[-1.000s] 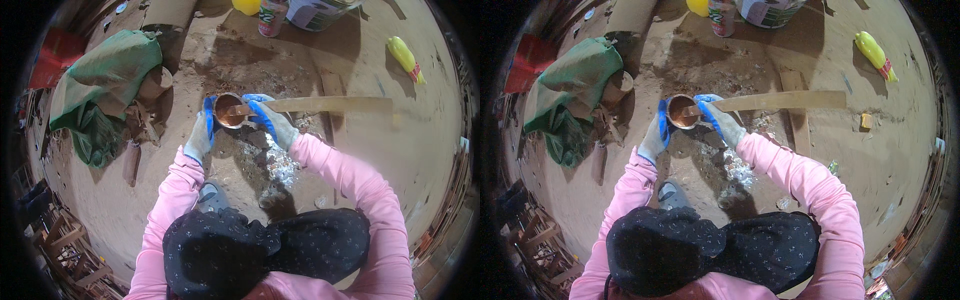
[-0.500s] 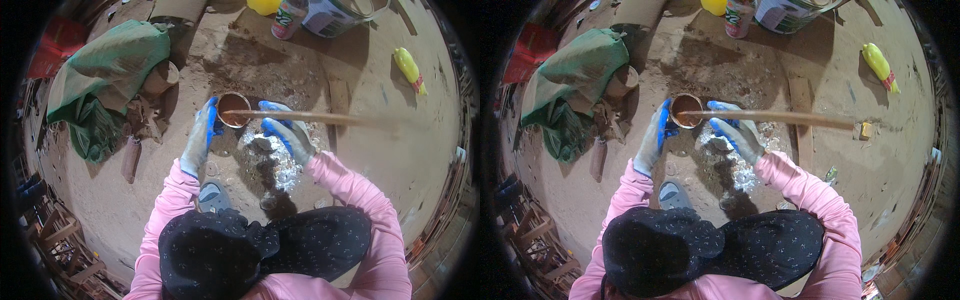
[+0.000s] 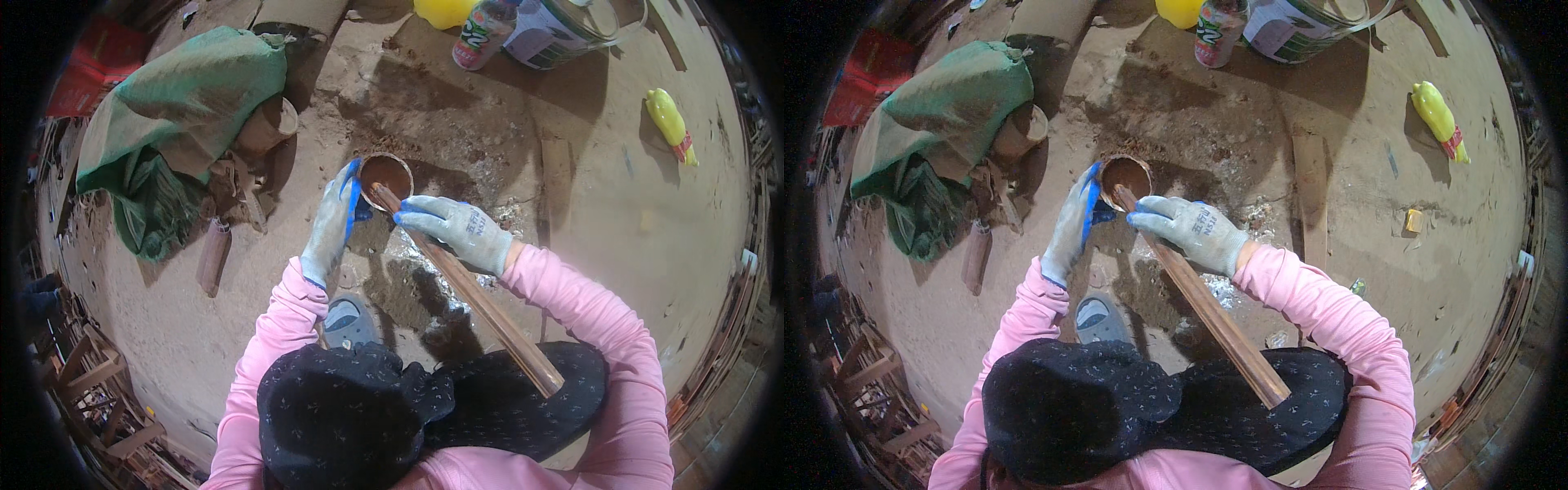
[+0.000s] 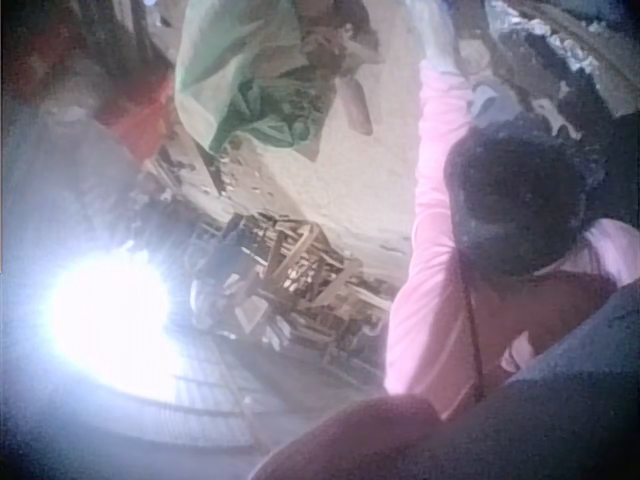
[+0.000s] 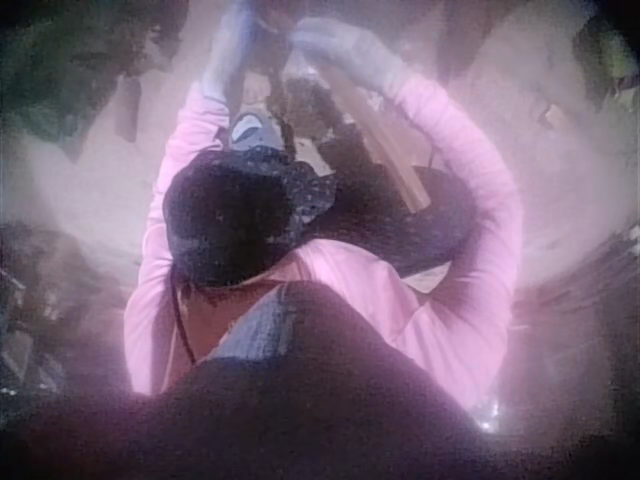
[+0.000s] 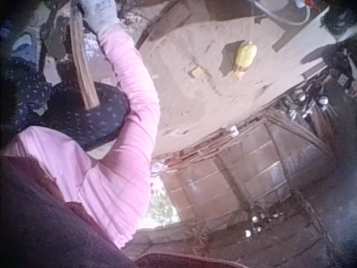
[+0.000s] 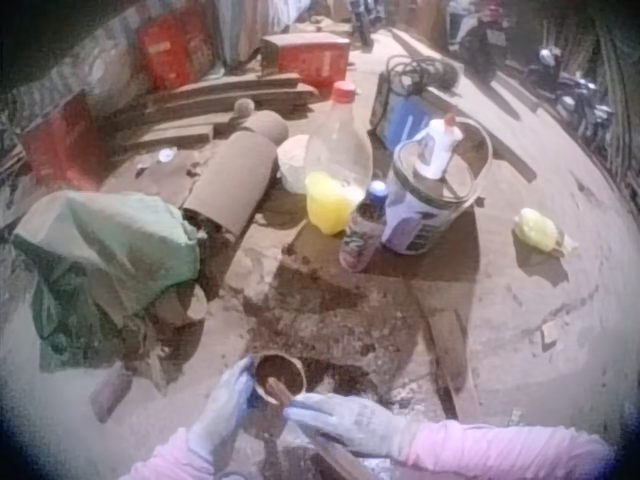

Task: The person crouches on the floor and mixes a brown paste in a small container using a wooden stick. They add a dark liquid from a plastic bottle and a white powder from a bag, then continue stirring the mixture.

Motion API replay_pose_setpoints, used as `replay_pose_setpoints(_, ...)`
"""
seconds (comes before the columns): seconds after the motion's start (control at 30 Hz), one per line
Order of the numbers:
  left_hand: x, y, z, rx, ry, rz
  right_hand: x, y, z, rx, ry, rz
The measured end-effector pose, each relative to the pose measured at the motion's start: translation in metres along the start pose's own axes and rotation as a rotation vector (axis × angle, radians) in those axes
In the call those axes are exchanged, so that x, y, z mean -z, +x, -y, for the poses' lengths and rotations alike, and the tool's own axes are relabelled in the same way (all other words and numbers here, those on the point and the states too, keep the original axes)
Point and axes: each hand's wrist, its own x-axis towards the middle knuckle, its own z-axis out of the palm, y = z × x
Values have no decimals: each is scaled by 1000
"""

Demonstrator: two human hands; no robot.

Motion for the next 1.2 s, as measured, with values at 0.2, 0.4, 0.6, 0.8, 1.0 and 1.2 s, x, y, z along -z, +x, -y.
replay_pose_setpoints(0.2, -1, -1, -5, 120, -155, 11, 8, -11, 0, -100, 14, -48)
replay_pose_setpoints(0.4, 3, -3, -5, 155, -150, 35, 15, -9, 2, -74, 7, 15)
replay_pose_setpoints(0.6, 1, -4, -10, 187, -213, 21, 15, -15, 4, -67, 25, -24)
replay_pose_setpoints(0.8, -2, -4, -10, 152, -188, 1, 16, -16, 12, 82, 43, 25)
replay_pose_setpoints(1.0, 0, -2, -11, 105, -106, 6, 38, -23, 22, -273, 835, -480)
replay_pose_setpoints(1.2, -5, -1, -8, 116, -95, -40, 52, -27, 37, -602, 1054, -607)
